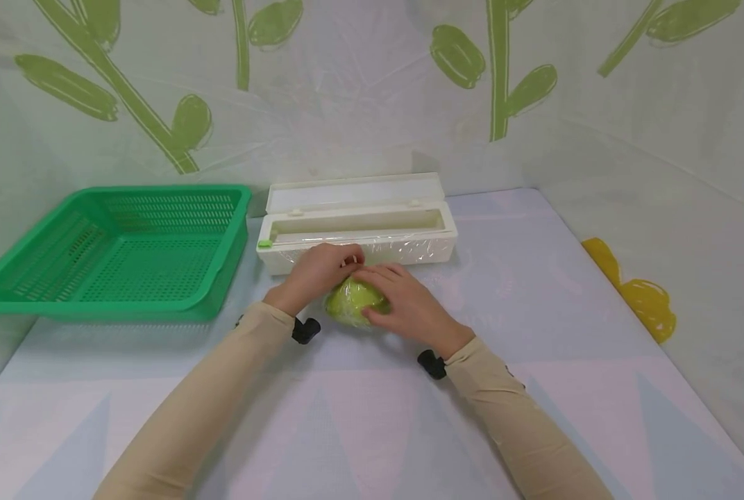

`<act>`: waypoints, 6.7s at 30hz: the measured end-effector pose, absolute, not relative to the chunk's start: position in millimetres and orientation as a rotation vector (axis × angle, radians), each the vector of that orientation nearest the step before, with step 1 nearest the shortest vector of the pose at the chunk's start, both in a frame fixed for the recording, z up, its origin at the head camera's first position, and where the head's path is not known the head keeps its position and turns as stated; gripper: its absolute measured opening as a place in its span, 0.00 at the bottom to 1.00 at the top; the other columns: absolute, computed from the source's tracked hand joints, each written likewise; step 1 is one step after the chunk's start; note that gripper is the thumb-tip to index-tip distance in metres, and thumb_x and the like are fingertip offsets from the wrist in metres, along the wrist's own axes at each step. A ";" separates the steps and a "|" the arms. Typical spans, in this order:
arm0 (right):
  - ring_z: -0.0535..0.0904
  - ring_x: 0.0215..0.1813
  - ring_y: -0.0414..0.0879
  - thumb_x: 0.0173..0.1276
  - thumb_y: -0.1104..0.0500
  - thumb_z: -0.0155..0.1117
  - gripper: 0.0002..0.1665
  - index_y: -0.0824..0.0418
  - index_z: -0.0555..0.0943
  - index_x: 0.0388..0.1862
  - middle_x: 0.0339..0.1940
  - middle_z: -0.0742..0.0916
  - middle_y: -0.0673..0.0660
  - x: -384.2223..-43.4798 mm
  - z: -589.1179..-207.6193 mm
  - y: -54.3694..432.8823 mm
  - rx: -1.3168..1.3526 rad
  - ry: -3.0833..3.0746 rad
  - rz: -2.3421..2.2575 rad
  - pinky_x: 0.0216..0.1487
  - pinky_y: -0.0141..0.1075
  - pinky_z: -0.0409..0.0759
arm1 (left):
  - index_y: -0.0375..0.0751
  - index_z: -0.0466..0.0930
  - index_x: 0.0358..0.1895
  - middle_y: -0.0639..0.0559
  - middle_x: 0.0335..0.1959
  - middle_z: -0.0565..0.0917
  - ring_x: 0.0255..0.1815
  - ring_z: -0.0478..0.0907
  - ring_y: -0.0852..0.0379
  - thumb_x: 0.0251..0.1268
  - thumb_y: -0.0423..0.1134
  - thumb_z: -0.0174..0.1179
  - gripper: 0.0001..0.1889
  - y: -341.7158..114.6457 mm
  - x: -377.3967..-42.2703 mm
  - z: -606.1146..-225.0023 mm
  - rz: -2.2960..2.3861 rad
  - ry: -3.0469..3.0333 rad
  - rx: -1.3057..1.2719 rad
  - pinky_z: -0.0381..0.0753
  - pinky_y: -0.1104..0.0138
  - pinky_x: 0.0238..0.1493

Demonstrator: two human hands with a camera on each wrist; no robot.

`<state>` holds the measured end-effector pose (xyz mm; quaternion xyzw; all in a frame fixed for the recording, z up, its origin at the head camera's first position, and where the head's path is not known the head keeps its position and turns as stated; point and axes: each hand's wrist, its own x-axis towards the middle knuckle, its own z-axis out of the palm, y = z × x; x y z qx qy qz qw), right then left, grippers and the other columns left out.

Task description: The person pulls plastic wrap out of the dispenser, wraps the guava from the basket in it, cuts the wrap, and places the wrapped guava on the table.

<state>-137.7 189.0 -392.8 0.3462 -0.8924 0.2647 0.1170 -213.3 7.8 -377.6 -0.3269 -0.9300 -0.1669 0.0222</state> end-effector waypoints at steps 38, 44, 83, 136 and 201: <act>0.62 0.57 0.46 0.59 0.51 0.58 0.28 0.53 0.71 0.59 0.58 0.72 0.50 -136.6 -393.7 187.6 1.027 -2.609 0.674 0.54 0.41 0.63 | 0.45 0.76 0.43 0.55 0.36 0.79 0.35 0.74 0.61 0.62 0.33 0.47 0.10 -8.3 -191.6 -369.2 -1.148 -2.729 -0.760 0.73 0.68 0.38; 0.61 0.58 0.46 0.58 0.50 0.59 0.29 0.50 0.70 0.60 0.58 0.71 0.48 -139.0 -396.4 189.0 0.996 -2.641 0.701 0.54 0.41 0.64 | 0.45 0.72 0.47 0.54 0.36 0.79 0.36 0.73 0.61 0.58 0.29 0.45 0.15 -9.2 -185.3 -380.1 -1.239 -2.650 -0.692 0.72 0.69 0.39; 0.57 0.61 0.50 0.59 0.49 0.62 0.39 0.54 0.60 0.67 0.62 0.66 0.53 -137.6 -394.6 194.2 1.078 -2.663 0.707 0.59 0.45 0.57 | 0.63 0.67 0.60 0.66 0.55 0.72 0.57 0.66 0.66 0.58 0.66 0.43 0.27 -21.3 -177.9 -397.8 -1.195 -2.862 -1.015 0.64 0.66 0.56; 0.58 0.61 0.50 0.47 0.50 0.72 0.50 0.55 0.58 0.67 0.62 0.67 0.53 -149.7 -392.2 195.3 0.964 -2.835 0.732 0.57 0.46 0.62 | 0.47 0.77 0.49 0.57 0.46 0.77 0.46 0.72 0.61 0.64 0.54 0.49 0.19 -21.9 -177.6 -381.3 -1.003 -2.724 -1.030 0.71 0.67 0.46; 0.58 0.60 0.50 0.48 0.39 0.67 0.46 0.47 0.62 0.65 0.59 0.66 0.51 -163.1 -394.0 187.2 0.920 -2.808 0.514 0.53 0.45 0.67 | 0.45 0.78 0.48 0.57 0.40 0.79 0.40 0.74 0.58 0.59 0.51 0.56 0.19 -79.9 -196.5 -372.0 -1.220 -3.080 -0.869 0.73 0.64 0.41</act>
